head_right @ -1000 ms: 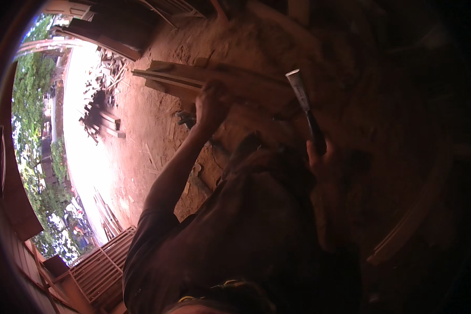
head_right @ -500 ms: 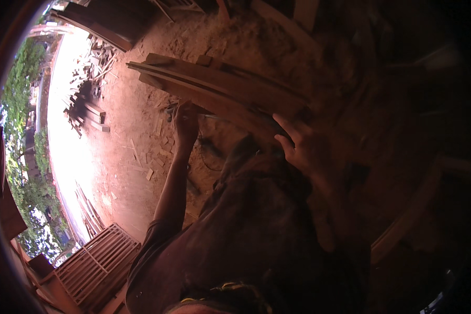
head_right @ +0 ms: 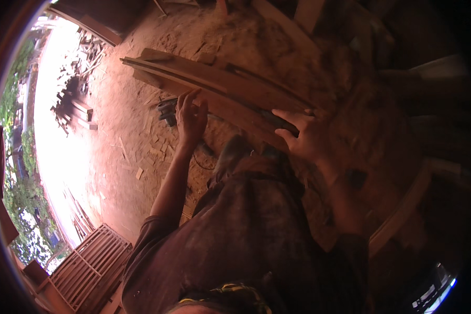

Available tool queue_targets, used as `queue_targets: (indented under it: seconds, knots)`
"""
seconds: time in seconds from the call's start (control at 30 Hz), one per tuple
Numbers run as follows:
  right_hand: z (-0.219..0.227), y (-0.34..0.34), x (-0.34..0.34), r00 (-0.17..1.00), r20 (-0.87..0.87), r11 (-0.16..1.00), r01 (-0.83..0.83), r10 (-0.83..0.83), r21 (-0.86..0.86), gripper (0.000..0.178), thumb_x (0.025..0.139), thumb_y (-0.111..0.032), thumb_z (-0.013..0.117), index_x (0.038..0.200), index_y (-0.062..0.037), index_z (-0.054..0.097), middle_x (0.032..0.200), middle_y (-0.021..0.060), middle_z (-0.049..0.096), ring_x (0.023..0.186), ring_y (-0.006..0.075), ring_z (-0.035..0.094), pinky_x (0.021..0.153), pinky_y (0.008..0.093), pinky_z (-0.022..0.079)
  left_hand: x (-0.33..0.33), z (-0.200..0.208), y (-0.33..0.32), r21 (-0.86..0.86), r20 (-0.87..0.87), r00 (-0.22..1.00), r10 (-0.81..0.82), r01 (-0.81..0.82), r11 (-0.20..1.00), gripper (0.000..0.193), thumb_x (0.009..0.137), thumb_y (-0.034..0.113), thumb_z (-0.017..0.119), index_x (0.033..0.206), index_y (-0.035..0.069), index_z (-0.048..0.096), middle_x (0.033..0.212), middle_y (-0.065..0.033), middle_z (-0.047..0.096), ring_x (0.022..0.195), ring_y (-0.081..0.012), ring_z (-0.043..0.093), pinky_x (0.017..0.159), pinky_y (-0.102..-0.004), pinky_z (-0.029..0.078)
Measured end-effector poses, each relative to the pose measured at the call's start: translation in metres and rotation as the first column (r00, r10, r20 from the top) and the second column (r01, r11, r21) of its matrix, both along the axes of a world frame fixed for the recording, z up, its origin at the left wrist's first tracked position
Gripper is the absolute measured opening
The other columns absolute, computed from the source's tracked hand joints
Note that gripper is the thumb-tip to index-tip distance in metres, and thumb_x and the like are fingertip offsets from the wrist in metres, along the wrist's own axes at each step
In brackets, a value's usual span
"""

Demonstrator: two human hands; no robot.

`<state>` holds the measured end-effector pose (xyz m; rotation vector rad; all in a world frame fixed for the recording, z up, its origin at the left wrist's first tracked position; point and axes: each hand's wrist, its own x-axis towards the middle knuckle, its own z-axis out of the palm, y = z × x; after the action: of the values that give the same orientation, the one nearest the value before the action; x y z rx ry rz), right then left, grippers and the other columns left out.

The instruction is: The person carves a curved wooden piece using a chisel and mallet, repeatedly striking the chisel to remove wood shavings. They occasionally pause to clear debris and inspect the carved surface.

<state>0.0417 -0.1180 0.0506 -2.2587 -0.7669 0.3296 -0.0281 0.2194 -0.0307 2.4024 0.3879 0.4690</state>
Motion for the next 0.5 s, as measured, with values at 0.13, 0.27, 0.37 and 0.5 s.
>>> queue_targets:
  seconds: [0.13, 0.27, 0.37, 0.5]
  knots:
    - [-0.009, 0.000, 0.003, 0.993, -0.122, 0.991, 0.021, -0.004, 0.134, 0.052, 0.092, -0.018, 0.084, 0.142, -0.0166, 0.072, 0.124, 0.0156, 0.079, 0.116, 0.0345, 0.076, 0.102, 0.0434, 0.059, 0.008, -0.002, 0.012, 0.185, 0.035, 0.998, -0.050, 0.043, 0.982, 0.034, 0.101, 0.018, 0.075, 0.133, 0.007, 0.073, 0.139, -0.0151, 0.067, 0.116, -0.0334, 0.071, 0.091, -0.0410, 0.061]
    - [0.000, -0.003, 0.004, 0.992, 0.109, 0.997, -0.063, 0.067, -0.038, 0.047, 0.093, -0.017, 0.080, 0.140, -0.0162, 0.074, 0.113, 0.0137, 0.080, 0.107, 0.0343, 0.077, 0.096, 0.0445, 0.061, 0.008, 0.001, 0.018, 0.057, 0.040, 0.998, -0.056, 0.054, 0.997, 0.032, 0.101, 0.018, 0.075, 0.132, 0.008, 0.074, 0.139, -0.0155, 0.067, 0.117, -0.0338, 0.071, 0.089, -0.0411, 0.061]
    - [0.011, -0.001, 0.012, 0.966, 0.207, 0.973, -0.113, 0.155, -0.201, 0.051, 0.091, -0.013, 0.079, 0.142, -0.0177, 0.073, 0.099, 0.0129, 0.077, 0.093, 0.0336, 0.076, 0.090, 0.0442, 0.061, 0.007, -0.002, 0.022, 0.025, 0.027, 0.998, -0.053, 0.052, 0.998, 0.033, 0.100, 0.018, 0.074, 0.132, 0.010, 0.073, 0.138, -0.0152, 0.066, 0.121, -0.0351, 0.068, 0.095, -0.0433, 0.057]
    - [0.020, 0.008, 0.004, 0.896, 0.383, 0.935, -0.086, 0.223, -0.343, 0.056, 0.090, -0.007, 0.075, 0.144, -0.0211, 0.072, 0.094, 0.0123, 0.072, 0.085, 0.0309, 0.073, 0.085, 0.0455, 0.060, 0.012, 0.004, 0.020, 0.014, -0.014, 0.998, -0.067, 0.067, 0.998, 0.035, 0.096, 0.018, 0.074, 0.131, 0.012, 0.074, 0.134, -0.0134, 0.066, 0.129, -0.0363, 0.062, 0.109, -0.0473, 0.048]
